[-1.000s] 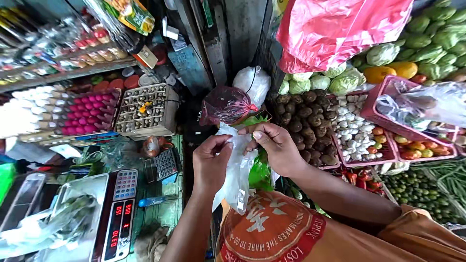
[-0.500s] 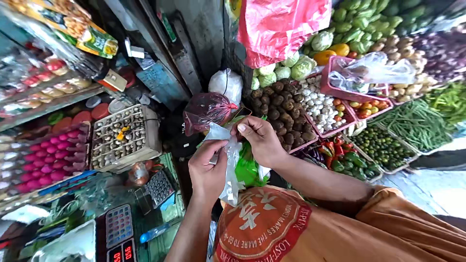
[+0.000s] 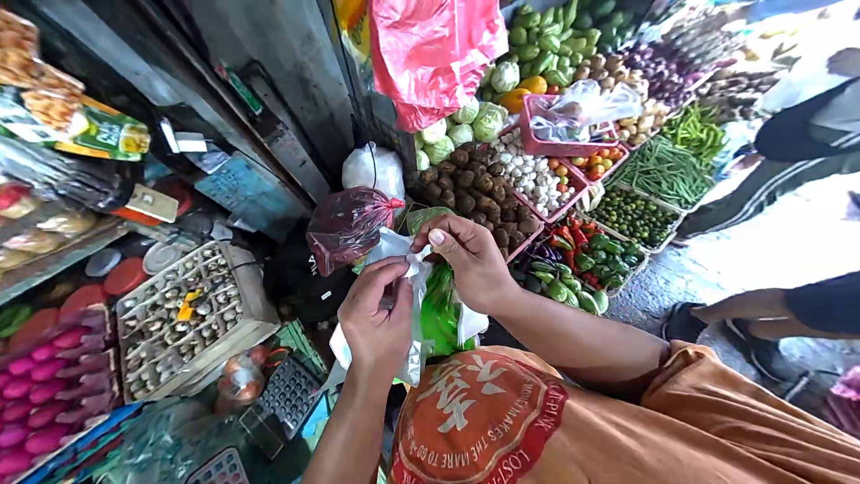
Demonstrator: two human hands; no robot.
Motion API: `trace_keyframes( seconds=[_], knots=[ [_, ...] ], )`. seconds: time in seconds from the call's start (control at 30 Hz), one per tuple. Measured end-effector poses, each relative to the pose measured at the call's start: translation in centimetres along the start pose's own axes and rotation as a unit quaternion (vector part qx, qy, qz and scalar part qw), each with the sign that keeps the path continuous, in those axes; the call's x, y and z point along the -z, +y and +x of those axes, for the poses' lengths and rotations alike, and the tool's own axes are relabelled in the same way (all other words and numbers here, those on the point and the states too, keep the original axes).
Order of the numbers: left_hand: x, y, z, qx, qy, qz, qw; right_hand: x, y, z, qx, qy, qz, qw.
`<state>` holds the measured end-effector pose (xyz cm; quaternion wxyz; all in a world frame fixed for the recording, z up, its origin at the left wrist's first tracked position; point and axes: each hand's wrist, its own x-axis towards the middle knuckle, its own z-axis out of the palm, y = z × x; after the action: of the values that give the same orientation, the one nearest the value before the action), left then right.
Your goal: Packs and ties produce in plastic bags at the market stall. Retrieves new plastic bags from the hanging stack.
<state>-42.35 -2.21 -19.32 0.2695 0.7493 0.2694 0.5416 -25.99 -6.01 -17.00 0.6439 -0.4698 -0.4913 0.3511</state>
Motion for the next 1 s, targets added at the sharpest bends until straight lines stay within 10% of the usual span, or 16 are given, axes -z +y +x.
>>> trace_keyframes(
  seconds=[0.73,1.0],
  knots=[
    [-1.6,0.3,1.0,-0.18,-0.024,0.147,0.972,0.6,-0.9,-1.0,0.082,0.031,0.0,0.996],
    [-2.6,0.6,-0.8,0.02,0.005,-0.188,0.982,0.7,-2.5,0.0,0.126,-0.029,-0.027,0.991]
  ],
)
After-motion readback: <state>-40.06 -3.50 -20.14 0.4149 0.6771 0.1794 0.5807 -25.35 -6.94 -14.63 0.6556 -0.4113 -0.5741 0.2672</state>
